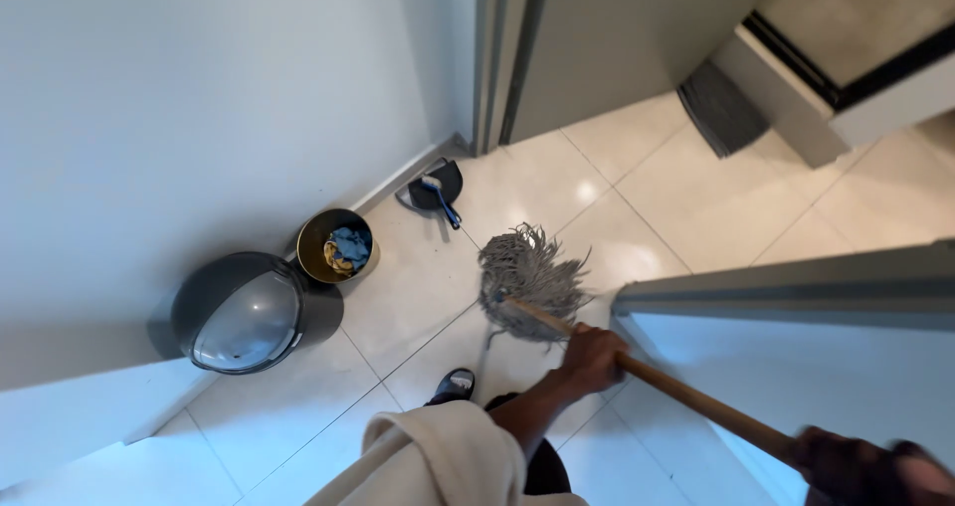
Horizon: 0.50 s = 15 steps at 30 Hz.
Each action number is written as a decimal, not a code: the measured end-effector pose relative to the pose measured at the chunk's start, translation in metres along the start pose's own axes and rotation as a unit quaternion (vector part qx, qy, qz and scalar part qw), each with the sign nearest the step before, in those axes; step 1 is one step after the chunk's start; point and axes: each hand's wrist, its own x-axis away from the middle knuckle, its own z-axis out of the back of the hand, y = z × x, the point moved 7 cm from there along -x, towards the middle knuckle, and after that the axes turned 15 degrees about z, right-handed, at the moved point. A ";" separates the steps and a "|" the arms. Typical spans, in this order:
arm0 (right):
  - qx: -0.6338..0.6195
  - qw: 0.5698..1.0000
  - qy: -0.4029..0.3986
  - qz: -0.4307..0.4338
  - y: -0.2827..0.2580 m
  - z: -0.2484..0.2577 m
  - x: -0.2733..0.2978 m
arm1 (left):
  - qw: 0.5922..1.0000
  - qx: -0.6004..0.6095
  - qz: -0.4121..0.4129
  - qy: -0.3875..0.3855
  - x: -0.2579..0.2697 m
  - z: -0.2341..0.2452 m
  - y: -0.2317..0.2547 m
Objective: The recorder prepares a mop in a bucket and mops the floor in a bathroom and hallway.
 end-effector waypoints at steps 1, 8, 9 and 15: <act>-0.003 1.000 -0.003 0.004 0.001 -0.026 -0.013 | 1.000 -0.003 0.005 0.013 0.003 0.015 -0.010; 0.064 0.988 -0.095 0.099 0.023 -0.155 -0.016 | 0.997 -0.021 0.035 0.070 0.019 0.091 -0.082; 0.036 0.995 -0.061 0.077 0.025 -0.165 -0.016 | 0.992 0.017 -0.011 0.125 0.024 0.101 -0.088; -0.041 0.994 -0.094 0.047 0.041 -0.204 0.002 | 0.976 0.048 -0.048 0.207 0.055 0.153 -0.112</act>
